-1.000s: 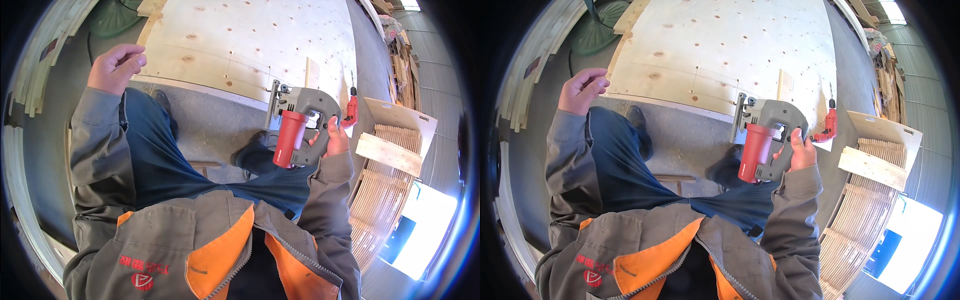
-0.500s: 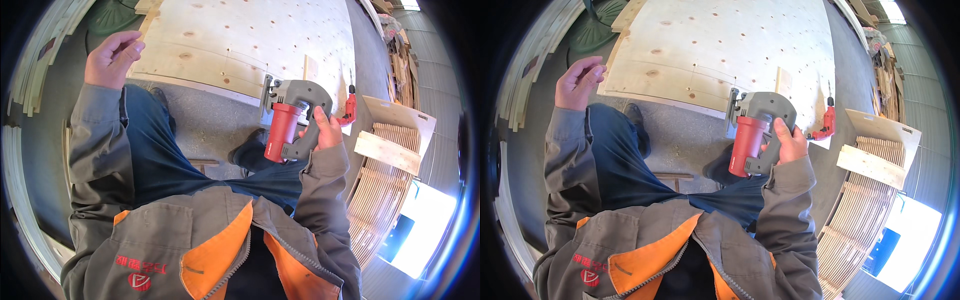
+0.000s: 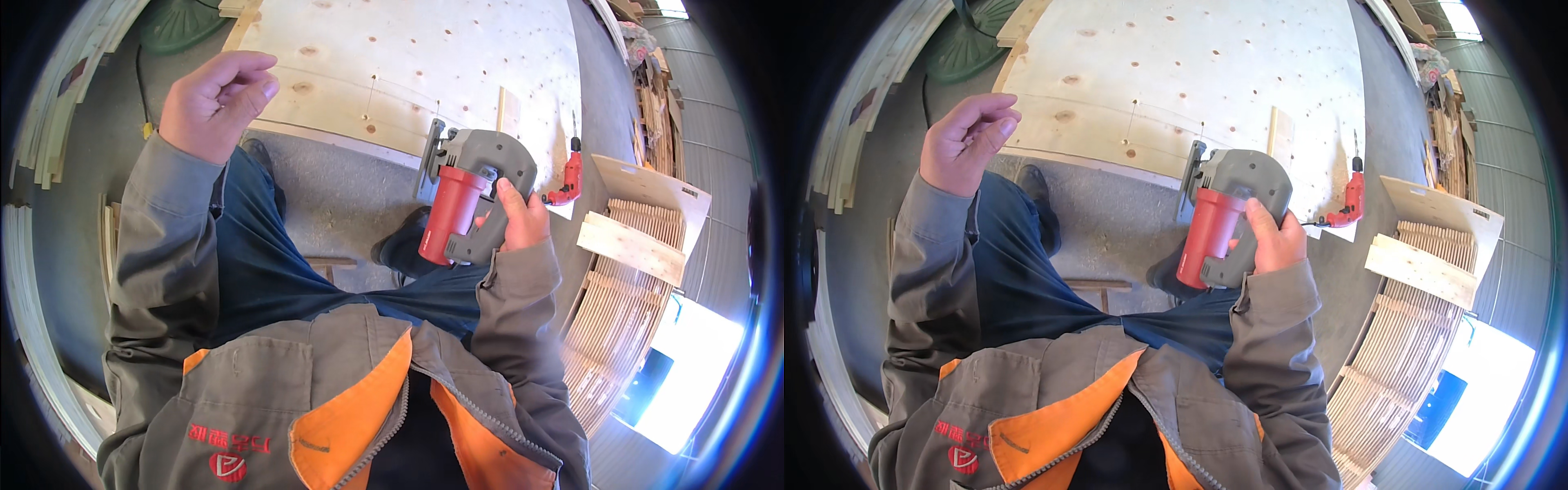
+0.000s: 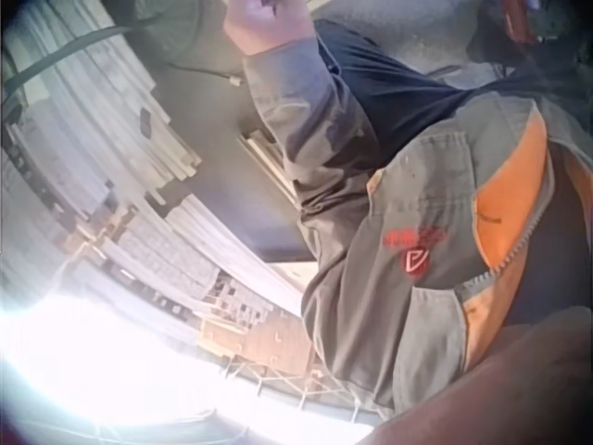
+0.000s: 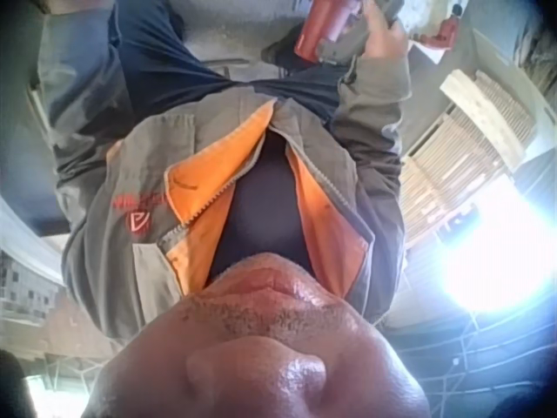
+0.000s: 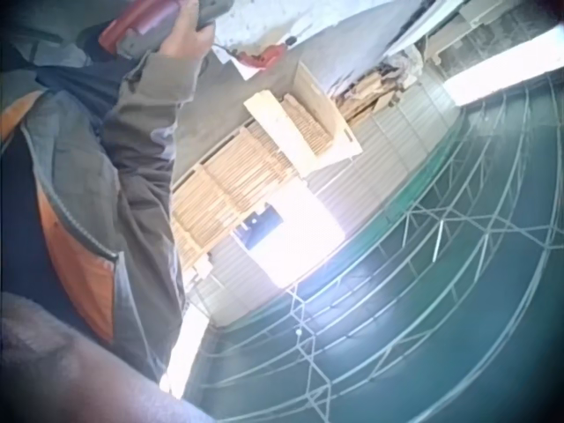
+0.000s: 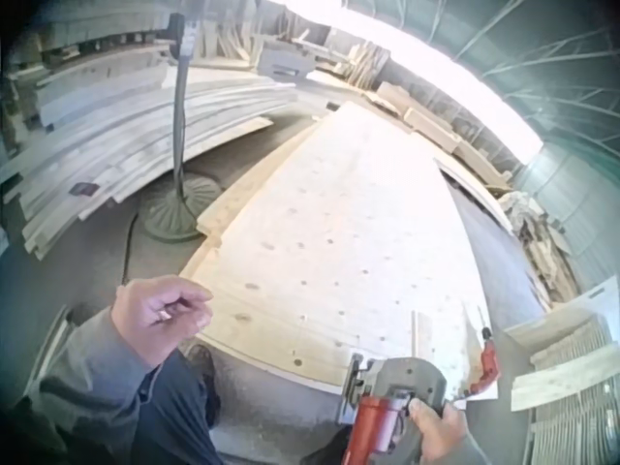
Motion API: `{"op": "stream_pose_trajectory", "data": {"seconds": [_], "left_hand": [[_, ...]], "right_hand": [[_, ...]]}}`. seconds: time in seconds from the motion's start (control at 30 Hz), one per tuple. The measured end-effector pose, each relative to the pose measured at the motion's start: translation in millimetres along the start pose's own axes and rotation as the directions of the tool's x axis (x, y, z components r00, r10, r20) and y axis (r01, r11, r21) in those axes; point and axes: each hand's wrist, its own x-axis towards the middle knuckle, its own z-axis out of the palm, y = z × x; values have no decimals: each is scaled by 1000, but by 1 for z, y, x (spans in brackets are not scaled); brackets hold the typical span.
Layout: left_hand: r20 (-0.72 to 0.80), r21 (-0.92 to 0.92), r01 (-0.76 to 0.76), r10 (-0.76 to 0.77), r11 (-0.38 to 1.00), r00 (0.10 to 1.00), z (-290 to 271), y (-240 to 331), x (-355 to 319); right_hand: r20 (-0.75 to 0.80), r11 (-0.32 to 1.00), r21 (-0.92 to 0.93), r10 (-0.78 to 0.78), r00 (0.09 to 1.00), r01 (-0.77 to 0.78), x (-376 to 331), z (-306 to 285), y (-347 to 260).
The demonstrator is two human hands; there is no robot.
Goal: The person drills multiple holes into a large plywood sheet using a red corded drill, then uses a jigsaw to cut along a marked line on the same sheet. The person handles a small wooden block and places it on the sheet before switching tools.
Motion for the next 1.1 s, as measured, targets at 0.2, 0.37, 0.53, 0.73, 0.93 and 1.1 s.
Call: {"op": "stream_pose_trajectory", "data": {"seconds": [0.2, 0.37, 0.53, 0.73, 0.93, 1.1], "left_hand": [[109, 34, -24, 20, 999, 994, 3, 1, 2], [113, 11, 32, -33, 999, 993, 3, 4, 1], [137, 66, -7, -2, 998, 991, 2, 1, 0], [153, 40, 12, -18, 999, 988, 0, -2, -2], [141, 42, 10, -16, 999, 990, -5, -1, -4], [147, 52, 9, -17, 999, 989, -5, -1, -4]], "right_hand": [[34, 998, 33, 47, 998, -49, -1, 3, -5], [25, 987, 148, 64, 998, -67, 1, -3, 6], [83, 996, -91, 17, 996, -9, 2, 11, 2], [80, 999, -41, -27, 996, 30, -1, 10, 8], [29, 996, 49, -80, 996, 78, -10, 10, 24], [-55, 994, 77, -71, 996, 75, -13, 11, 20]]}}
